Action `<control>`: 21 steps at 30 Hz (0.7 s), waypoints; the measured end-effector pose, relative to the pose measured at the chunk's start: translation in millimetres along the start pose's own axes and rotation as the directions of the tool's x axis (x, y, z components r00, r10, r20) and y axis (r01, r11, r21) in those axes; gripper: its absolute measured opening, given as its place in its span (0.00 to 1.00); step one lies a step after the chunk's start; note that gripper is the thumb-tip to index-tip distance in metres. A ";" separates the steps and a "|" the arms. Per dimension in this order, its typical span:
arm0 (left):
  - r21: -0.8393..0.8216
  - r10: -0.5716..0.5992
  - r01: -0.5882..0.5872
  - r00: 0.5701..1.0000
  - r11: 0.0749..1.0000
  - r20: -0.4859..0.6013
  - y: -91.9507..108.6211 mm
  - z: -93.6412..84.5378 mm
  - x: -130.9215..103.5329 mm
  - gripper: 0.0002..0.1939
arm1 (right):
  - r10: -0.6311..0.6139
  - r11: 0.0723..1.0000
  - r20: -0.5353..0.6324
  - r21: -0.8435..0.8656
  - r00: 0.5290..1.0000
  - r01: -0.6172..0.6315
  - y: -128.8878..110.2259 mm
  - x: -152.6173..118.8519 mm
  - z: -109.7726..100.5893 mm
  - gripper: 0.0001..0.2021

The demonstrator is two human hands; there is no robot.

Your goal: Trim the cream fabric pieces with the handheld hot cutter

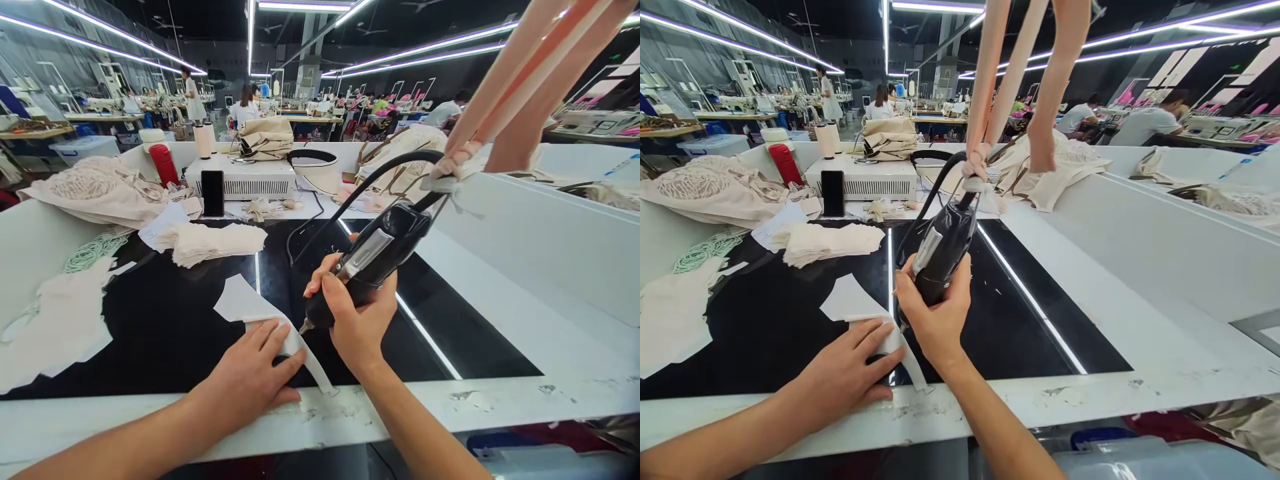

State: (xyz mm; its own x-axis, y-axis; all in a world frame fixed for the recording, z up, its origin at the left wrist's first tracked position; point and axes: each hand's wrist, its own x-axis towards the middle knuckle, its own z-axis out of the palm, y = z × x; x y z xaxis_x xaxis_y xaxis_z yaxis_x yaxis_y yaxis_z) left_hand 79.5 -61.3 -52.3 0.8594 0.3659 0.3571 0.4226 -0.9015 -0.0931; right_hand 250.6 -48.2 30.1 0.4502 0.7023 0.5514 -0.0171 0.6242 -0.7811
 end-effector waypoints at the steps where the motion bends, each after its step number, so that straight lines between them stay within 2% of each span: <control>1: 0.001 -0.005 0.005 1.000 1.000 -0.002 0.3 -0.1 0.3 0.32 | 0.001 1.000 -0.002 0.007 1.000 -0.001 0.5 -0.1 0.1 0.15; 11: -0.009 -0.010 0.010 1.000 1.000 -0.003 0.3 0.7 -0.3 0.32 | -0.018 1.000 0.018 -0.011 1.000 0.018 3.0 -0.4 -1.0 0.12; 21: -0.002 -0.009 0.009 1.000 1.000 -0.008 1.2 -0.1 1.2 0.34 | 0.004 0.999 -0.010 0.046 1.000 -0.004 6.0 3.9 2.8 0.15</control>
State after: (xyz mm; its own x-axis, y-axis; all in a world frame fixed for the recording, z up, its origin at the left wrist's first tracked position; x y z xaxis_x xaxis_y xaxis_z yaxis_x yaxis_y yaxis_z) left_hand 81.1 -62.0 -52.0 0.8531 0.3724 0.3654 0.4298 -0.8987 -0.0876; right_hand 249.8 -40.8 28.4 0.4592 0.7015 0.5449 -0.0595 0.6364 -0.7691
